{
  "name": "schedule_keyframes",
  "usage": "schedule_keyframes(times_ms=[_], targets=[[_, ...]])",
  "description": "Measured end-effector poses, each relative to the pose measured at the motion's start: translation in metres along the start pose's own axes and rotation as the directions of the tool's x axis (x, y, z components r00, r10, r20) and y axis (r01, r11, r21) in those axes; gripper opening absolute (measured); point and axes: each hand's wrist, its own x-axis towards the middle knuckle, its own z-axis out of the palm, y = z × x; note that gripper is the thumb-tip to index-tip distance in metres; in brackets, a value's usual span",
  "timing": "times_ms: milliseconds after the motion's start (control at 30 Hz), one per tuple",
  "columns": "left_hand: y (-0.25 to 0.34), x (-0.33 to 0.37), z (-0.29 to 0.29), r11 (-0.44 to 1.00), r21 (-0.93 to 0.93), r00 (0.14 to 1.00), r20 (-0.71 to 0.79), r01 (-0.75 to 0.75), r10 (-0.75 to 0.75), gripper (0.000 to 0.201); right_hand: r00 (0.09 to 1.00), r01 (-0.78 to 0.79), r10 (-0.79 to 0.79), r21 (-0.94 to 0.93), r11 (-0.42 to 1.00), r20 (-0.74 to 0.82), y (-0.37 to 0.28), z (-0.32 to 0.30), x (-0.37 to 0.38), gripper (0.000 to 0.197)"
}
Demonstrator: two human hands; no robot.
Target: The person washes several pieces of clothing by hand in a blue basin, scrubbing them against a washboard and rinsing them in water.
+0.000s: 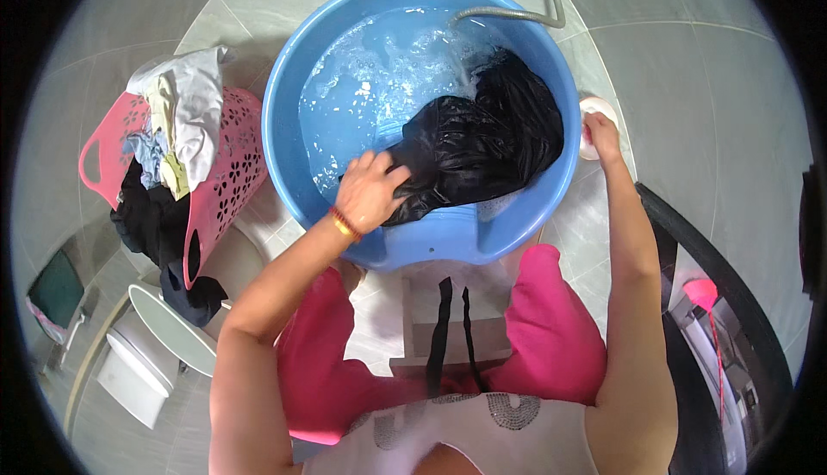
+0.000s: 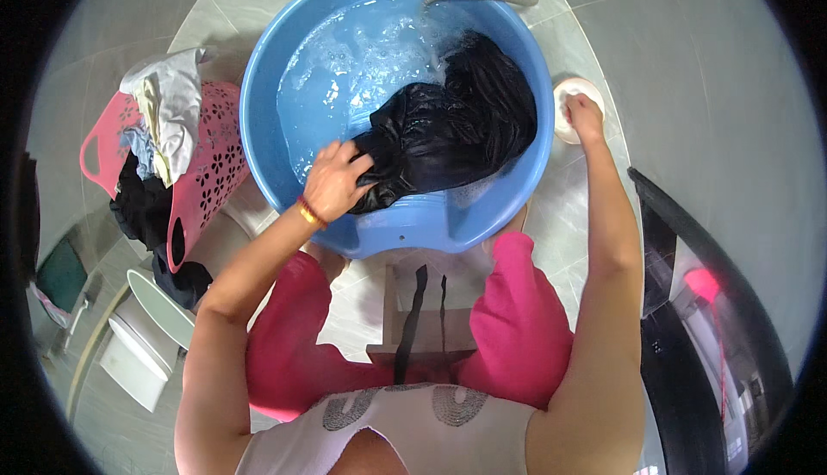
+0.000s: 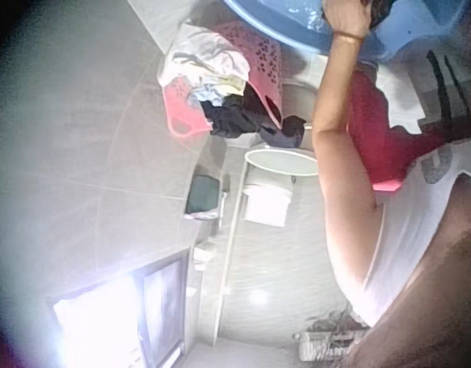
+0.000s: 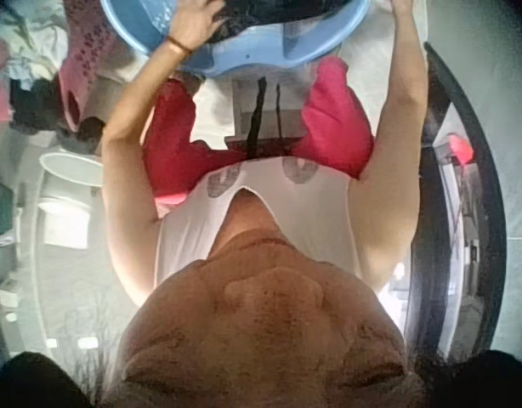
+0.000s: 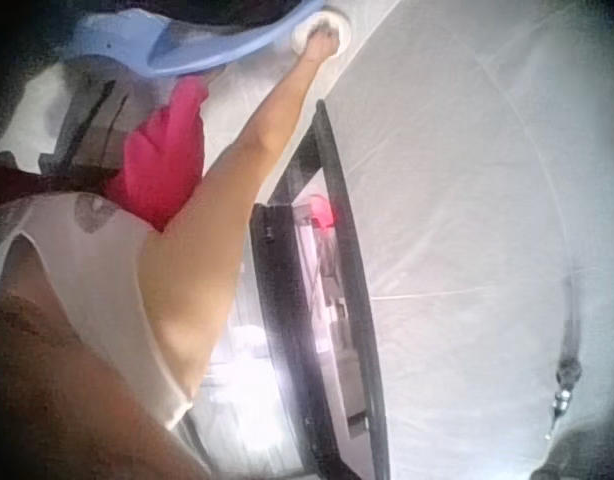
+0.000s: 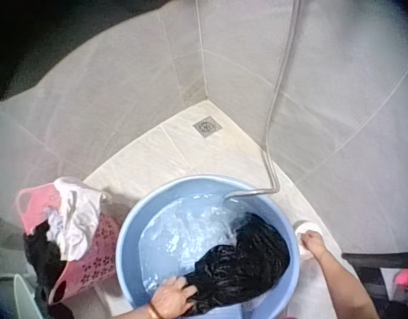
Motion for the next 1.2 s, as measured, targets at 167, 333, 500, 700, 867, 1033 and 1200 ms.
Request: schedule_keyframes(times_ms=[167, 333, 500, 700, 867, 1033, 1200], targets=[[-0.002, -0.056, -0.004, 0.994, -0.086, 0.997, -0.029, 0.073, -0.076, 0.039, 0.981, -0.142, 0.035, 0.582, 0.801, 0.191, -0.065, -0.045, -0.081, 0.020], [-0.005, -0.064, 0.003, 0.997, -0.071, 1.000, 0.000, -0.027, 0.027, 0.044, 0.718, -0.364, -0.120, 0.517, 0.775, 0.686, -0.172, 0.049, -0.146, 0.015], [-0.003, -0.072, 0.002, 0.996, -0.083, 0.999, 0.024, -0.022, 0.024, 0.045, 0.464, 0.661, -0.550, 0.143, 0.737, 0.694, -0.169, 0.179, -0.151, 0.017], [-0.016, -0.078, 0.008, 0.988, -0.134, 0.997, 0.010, 0.083, -0.083, 0.041, 0.655, 0.755, -0.552, -0.410, 0.512, 0.516, -0.149, 0.147, -0.107, 0.023], [-0.026, -0.068, -0.002, 0.954, -0.268, 0.988, -0.027, 0.137, -0.149, 0.031, 0.432, 0.900, -0.767, -0.283, 0.331, 0.474, -0.124, 0.140, -0.175, 0.029], [-0.041, 0.007, -0.026, 0.986, -0.088, 0.985, -0.087, 0.140, -0.148, 0.041, 0.568, 0.785, -0.780, -0.458, 0.418, 0.263, -0.158, 0.170, -0.129, 0.036], [-0.036, 0.028, -0.007, 0.911, -0.405, 0.996, -0.019, 0.071, -0.087, 0.056, 0.569, 0.819, -0.702, -0.377, 0.433, 0.428, -0.140, 0.180, -0.166, 0.031]])
